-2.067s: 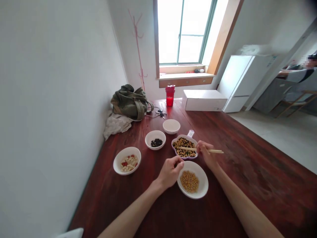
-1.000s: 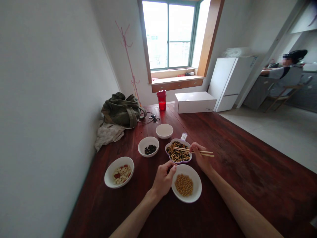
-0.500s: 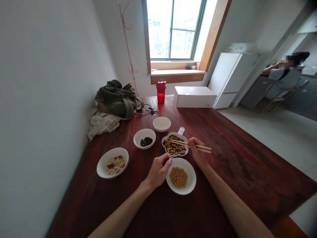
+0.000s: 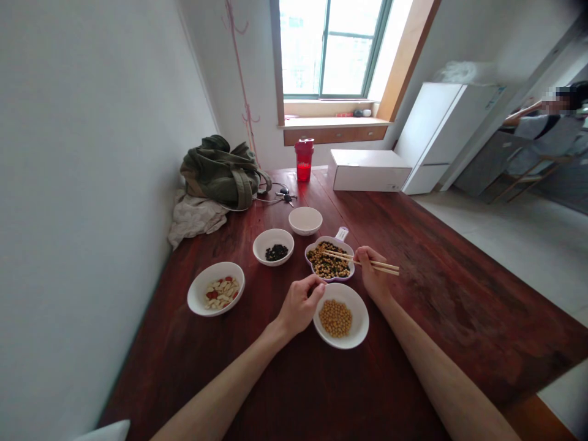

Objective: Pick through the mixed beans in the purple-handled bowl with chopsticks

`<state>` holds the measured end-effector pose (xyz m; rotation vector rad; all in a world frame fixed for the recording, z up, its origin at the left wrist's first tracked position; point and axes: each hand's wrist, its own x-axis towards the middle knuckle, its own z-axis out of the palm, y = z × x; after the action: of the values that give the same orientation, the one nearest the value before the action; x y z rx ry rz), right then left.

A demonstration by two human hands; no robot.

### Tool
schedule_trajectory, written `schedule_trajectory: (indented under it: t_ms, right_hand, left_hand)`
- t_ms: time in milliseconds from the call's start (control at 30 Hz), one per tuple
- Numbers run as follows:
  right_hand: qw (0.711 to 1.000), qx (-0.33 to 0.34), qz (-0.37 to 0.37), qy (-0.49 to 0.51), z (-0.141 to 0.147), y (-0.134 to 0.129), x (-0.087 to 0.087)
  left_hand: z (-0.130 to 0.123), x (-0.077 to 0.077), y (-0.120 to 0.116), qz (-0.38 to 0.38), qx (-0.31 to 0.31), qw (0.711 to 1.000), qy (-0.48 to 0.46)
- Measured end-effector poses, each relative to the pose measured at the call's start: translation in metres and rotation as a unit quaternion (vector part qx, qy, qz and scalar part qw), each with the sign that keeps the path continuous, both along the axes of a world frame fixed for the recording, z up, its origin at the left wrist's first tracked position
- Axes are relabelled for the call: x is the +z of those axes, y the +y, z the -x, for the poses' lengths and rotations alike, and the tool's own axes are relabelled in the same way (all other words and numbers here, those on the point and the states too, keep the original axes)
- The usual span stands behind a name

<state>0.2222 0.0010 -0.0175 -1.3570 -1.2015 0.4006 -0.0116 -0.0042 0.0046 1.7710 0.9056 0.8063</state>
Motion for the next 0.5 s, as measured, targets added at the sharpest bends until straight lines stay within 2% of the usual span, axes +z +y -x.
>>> schedule_trajectory:
  t_ms: [500]
  right_hand:
    - [1.0, -0.008, 0.021, 0.014, -0.0023, 0.005, -0.0023]
  left_hand:
    - [-0.0004, 0.0039, -0.0019, -0.001, 0.002, 1.0, 0.003]
